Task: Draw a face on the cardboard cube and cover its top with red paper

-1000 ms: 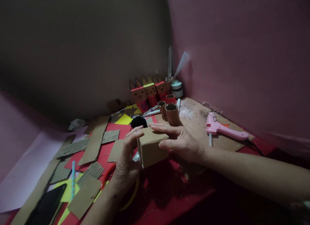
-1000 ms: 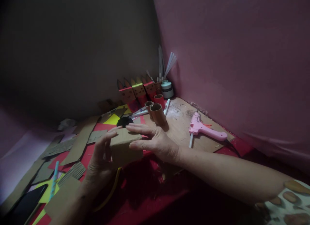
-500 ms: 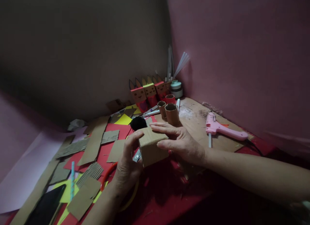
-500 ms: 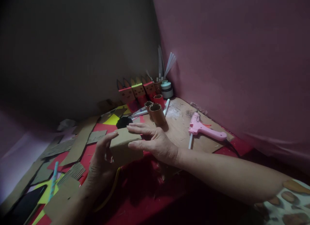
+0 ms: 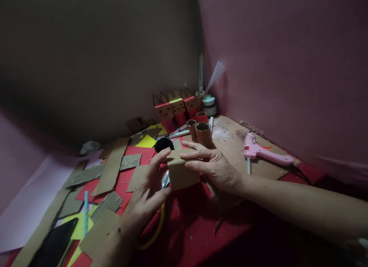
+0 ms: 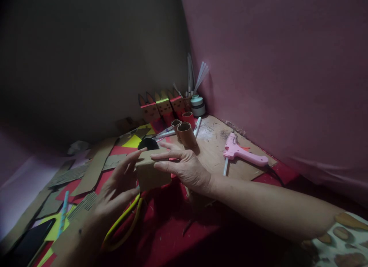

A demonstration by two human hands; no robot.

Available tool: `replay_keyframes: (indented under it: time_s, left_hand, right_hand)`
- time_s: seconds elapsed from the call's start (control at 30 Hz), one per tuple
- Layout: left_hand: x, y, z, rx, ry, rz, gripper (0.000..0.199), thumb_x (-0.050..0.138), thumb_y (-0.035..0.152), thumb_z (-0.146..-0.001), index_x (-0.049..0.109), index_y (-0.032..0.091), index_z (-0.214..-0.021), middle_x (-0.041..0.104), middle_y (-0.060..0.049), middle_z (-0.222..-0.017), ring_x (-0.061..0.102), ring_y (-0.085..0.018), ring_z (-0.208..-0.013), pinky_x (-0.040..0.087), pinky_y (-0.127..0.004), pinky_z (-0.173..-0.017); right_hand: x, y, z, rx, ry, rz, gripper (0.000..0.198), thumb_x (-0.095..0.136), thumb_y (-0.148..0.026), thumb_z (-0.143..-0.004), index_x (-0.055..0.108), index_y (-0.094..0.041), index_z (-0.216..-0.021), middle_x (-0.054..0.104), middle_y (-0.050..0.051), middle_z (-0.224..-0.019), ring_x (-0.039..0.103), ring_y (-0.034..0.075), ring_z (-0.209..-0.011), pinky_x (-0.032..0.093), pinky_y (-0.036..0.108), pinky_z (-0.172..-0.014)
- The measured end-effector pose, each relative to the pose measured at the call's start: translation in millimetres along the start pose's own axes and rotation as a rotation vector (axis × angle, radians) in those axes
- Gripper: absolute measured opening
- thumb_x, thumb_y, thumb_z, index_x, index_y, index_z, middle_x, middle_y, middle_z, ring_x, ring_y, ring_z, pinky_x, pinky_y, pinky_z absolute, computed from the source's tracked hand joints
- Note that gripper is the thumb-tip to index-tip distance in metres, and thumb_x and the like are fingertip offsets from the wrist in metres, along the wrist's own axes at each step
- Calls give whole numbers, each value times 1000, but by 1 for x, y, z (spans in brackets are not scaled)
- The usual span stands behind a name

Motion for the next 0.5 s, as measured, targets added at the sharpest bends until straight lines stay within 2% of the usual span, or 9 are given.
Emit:
replay_keyframes:
  time_s: [0.1,0.17,0.23,0.33,0.5]
  left_hand:
    - [-4,9,0,10,114,-79,48,74,34,-88,63,40,-135,34,-2,-164,35,-34,-151,39,-48,-119]
    - [-5,14,1,-4,212,-228,40,77,33,-87,69,40,-125,39,-2,-159,34,-32,-151,37,-49,-120]
    - [-3,19,3,7,285,-335,31,77,32,-86,72,37,-117,50,-3,-150,40,-30,-147,38,-49,-118]
    - [1,21,4,-4,303,-373,24,76,33,-86,73,32,-110,60,-6,-139,53,-29,-135,43,-49,-114]
    - [-4,20,8,-25,374,-364,20,79,33,-82,76,29,-101,66,-6,-134,59,-29,-131,47,-46,-111]
  right_hand:
    - [0,-3,0,-29,25,6,16,85,-33,-80,84,-35,-95,56,3,-153,43,28,-147,34,52,-121]
    - [2,-3,1,-45,26,37,14,85,-33,-79,84,-34,-93,58,4,-150,45,28,-146,34,50,-121]
    - [4,-2,2,-58,21,72,13,85,-32,-80,85,-33,-93,61,6,-147,48,27,-144,32,48,-123]
    - [5,-2,3,-76,16,106,14,84,-30,-80,85,-32,-94,63,6,-145,50,26,-143,32,47,-123]
    - [8,-6,5,-127,-18,128,15,84,-29,-81,84,-32,-96,64,7,-145,52,26,-142,33,49,-123]
Point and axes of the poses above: each hand's wrist, its own z-axis away from the middle knuckle, its own x-axis out of the palm, y = z × x, the point moved 10 cm from there along -z, towards the middle knuckle
